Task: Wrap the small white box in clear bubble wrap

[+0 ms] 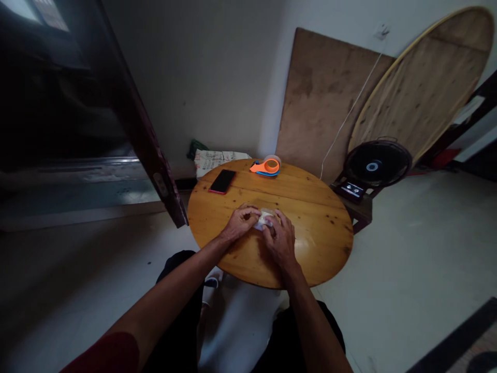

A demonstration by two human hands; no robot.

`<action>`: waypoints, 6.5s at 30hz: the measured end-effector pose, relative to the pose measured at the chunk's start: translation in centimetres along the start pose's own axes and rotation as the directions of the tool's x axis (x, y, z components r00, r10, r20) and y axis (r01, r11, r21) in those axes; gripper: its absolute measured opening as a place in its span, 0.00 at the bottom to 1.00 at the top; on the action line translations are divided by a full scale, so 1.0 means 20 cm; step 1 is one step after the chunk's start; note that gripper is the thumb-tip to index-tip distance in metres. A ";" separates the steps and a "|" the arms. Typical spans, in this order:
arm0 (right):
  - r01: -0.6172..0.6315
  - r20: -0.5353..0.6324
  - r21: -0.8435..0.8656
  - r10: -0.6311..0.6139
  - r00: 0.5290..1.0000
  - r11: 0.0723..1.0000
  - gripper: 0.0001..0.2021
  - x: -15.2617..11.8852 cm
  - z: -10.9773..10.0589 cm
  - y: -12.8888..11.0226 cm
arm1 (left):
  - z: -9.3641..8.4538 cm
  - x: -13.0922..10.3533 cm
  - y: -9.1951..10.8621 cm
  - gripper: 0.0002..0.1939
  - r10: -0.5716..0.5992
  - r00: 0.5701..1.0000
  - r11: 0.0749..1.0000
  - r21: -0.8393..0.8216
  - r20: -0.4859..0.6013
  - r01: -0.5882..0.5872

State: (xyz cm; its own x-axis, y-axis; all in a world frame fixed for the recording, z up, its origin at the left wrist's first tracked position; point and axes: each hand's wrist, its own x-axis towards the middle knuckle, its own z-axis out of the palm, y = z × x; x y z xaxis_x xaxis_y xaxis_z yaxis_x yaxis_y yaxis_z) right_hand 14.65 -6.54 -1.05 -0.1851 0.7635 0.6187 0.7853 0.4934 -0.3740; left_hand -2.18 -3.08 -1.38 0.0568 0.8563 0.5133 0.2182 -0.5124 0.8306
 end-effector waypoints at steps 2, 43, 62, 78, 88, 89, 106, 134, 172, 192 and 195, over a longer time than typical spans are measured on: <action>0.000 -0.004 0.002 0.000 1.000 1.000 0.16 0.00 0.00 0.00 | 0.00 0.00 0.01 0.07 0.020 1.000 1.000 0.012 0.007 -0.020; -0.476 0.384 0.589 0.291 0.876 0.653 0.11 0.36 0.03 0.18 | 0.01 -0.02 0.04 0.09 0.043 0.994 0.974 0.216 0.100 -0.063; 0.007 0.325 0.488 -0.189 0.927 0.873 0.08 0.34 -0.06 0.26 | 0.03 -0.01 0.02 0.09 0.052 0.995 0.974 0.215 0.083 -0.069; -0.223 0.233 0.488 0.121 0.965 0.844 0.09 0.30 -0.06 0.27 | 0.03 -0.02 0.01 0.10 0.055 0.996 0.976 0.206 0.077 -0.069; -0.243 0.303 0.418 0.118 0.946 0.875 0.14 0.27 0.05 0.19 | 0.03 -0.01 0.02 0.09 0.088 0.992 0.973 0.208 0.090 -0.105; -0.257 0.303 0.417 0.133 0.944 0.872 0.15 0.27 0.07 0.18 | 0.03 -0.01 0.02 0.09 0.089 0.992 0.973 0.206 0.088 -0.105; -0.411 0.179 0.508 0.375 0.910 0.757 0.14 0.27 0.07 0.24 | 0.02 -0.02 0.01 0.09 0.099 0.987 0.973 0.198 0.124 -0.122; -0.530 0.416 0.610 0.331 0.847 0.588 0.22 0.27 0.06 0.21 | 0.03 -0.01 0.03 0.04 0.118 0.987 0.965 0.220 0.111 -0.140; -0.240 0.233 0.440 0.148 0.961 0.865 0.14 0.20 0.01 0.18 | 0.01 0.00 0.03 0.04 0.083 0.994 0.981 0.168 0.071 -0.094; -0.347 0.197 0.493 0.286 0.938 0.798 0.17 0.19 -0.01 0.22 | 0.02 0.00 0.02 0.03 0.078 0.995 0.984 0.155 0.065 -0.087; -0.315 0.201 0.534 0.244 0.949 0.785 0.12 0.20 -0.03 0.23 | 0.02 0.00 0.01 0.03 0.082 0.994 0.984 0.156 0.073 -0.092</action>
State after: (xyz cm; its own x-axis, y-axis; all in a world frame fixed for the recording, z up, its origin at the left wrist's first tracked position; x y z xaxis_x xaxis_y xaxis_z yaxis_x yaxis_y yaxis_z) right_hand 17.94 -1.40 0.18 -0.1026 0.9285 0.3569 0.3593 0.3691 -0.8571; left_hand -1.80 -3.19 -1.26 0.1449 0.8141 0.5624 0.3610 -0.5727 0.7360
